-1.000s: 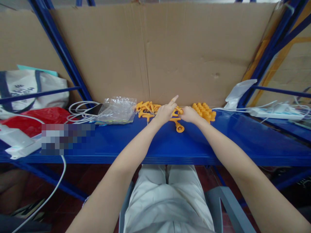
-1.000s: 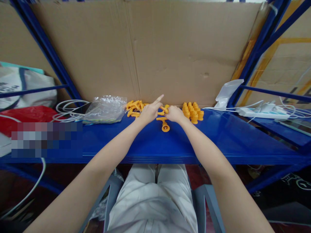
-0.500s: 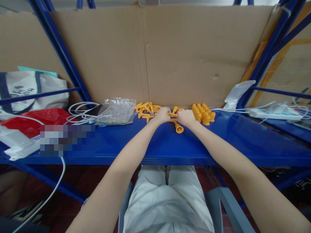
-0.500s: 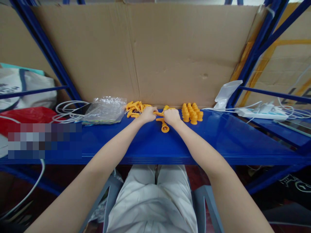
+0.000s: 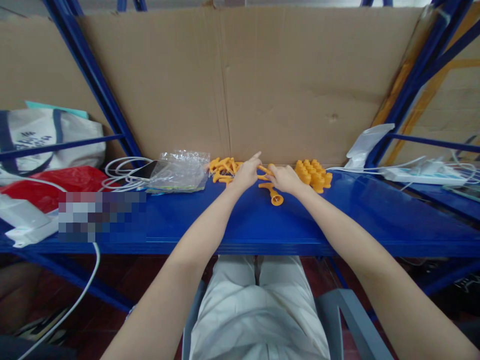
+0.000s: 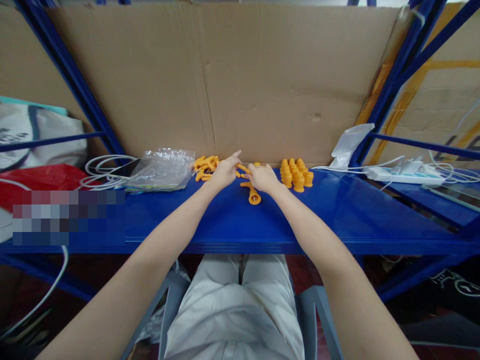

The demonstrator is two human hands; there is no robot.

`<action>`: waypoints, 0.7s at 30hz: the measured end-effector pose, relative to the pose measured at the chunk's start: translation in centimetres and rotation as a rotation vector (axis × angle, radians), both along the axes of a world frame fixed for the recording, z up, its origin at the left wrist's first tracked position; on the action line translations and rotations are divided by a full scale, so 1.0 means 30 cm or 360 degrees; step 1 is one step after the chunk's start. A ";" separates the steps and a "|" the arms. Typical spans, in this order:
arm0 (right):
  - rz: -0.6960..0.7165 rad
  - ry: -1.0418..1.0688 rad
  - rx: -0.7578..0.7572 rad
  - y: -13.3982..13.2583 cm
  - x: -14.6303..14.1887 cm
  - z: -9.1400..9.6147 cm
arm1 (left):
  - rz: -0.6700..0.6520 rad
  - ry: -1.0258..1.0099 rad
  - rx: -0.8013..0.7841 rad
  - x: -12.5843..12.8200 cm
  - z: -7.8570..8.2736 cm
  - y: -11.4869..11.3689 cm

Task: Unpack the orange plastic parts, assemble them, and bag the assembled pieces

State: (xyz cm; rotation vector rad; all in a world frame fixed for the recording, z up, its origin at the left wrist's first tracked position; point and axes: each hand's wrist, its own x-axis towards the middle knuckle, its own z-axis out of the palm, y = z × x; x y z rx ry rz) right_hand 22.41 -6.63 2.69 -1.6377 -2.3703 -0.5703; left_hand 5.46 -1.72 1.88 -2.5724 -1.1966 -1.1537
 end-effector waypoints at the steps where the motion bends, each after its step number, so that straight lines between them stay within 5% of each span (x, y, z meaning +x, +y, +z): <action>1: -0.0007 0.0003 0.0018 0.001 -0.002 0.002 | 0.0036 -0.0013 -0.0013 0.005 0.004 -0.004; 13: 0.0090 -0.0226 0.0215 -0.006 -0.001 -0.005 | 0.0452 0.0113 -0.0651 0.041 0.044 -0.053; 21: 0.0009 -0.0060 0.0194 0.013 0.072 -0.010 | 0.0591 0.0268 -0.0470 -0.011 0.010 -0.031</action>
